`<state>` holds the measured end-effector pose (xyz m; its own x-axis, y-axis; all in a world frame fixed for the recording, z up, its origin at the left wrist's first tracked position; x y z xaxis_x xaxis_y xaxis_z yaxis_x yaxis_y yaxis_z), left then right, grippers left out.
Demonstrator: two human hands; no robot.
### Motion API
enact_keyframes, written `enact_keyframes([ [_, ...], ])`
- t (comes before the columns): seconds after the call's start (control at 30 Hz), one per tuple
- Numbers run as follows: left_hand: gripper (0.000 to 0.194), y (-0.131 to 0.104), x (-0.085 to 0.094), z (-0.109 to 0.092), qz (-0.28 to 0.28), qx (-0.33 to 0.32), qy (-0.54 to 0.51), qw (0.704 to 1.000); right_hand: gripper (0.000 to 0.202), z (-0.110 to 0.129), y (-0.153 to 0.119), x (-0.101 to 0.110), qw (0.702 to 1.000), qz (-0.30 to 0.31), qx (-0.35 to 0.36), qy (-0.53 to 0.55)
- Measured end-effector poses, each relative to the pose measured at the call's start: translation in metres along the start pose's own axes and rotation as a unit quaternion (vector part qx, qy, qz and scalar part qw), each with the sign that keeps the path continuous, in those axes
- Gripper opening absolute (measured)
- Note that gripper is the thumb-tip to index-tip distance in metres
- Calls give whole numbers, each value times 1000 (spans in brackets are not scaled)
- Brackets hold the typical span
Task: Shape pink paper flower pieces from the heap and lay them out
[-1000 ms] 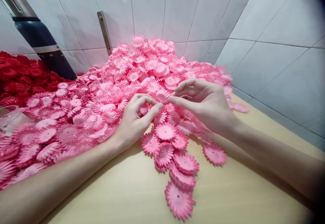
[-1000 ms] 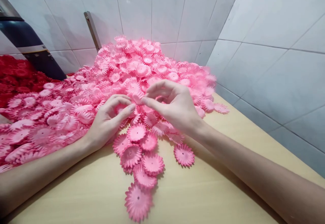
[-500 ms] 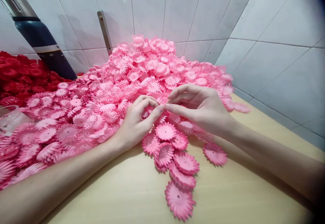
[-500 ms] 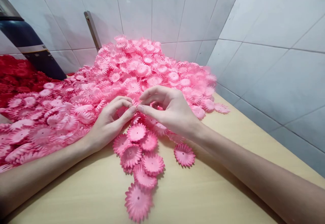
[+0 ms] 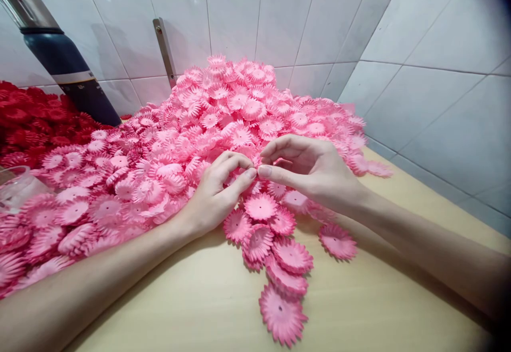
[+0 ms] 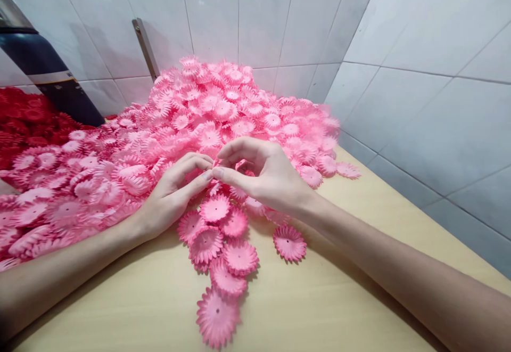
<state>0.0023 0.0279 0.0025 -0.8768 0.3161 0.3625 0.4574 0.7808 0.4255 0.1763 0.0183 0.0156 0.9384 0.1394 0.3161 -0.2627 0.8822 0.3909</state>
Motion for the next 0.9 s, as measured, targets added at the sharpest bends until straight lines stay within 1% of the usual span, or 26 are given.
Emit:
enact_keyframes([
  [0.2,11,1,-1,-2,5,-12,-16,1000,18,-3,1,1,1000,3,-2,17],
  [0.57,13,2,-1,-1,5,-5,-16,1000,15,-2,0,1,1000,17,-12,21],
  [0.7,16,1,-2,-2,11,-7,-24,1000,16,-2,1,1,1000,16,-6,15],
  [0.9,13,2,-2,-2,6,-14,-22,1000,15,-1,0,1,999,22,3,28],
])
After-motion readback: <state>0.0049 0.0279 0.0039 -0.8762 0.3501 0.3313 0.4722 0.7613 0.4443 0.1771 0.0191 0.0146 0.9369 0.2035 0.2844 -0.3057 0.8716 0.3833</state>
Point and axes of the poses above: each hand's wrist, its own y-axis towards the middle knuckle, its own x-axis out of the back of the hand, z = x × y, the point moved 2 cm from there along y, towards the middle knuckle, and after that the axes turned 8 degrees about -y, right-handed, at the moved point
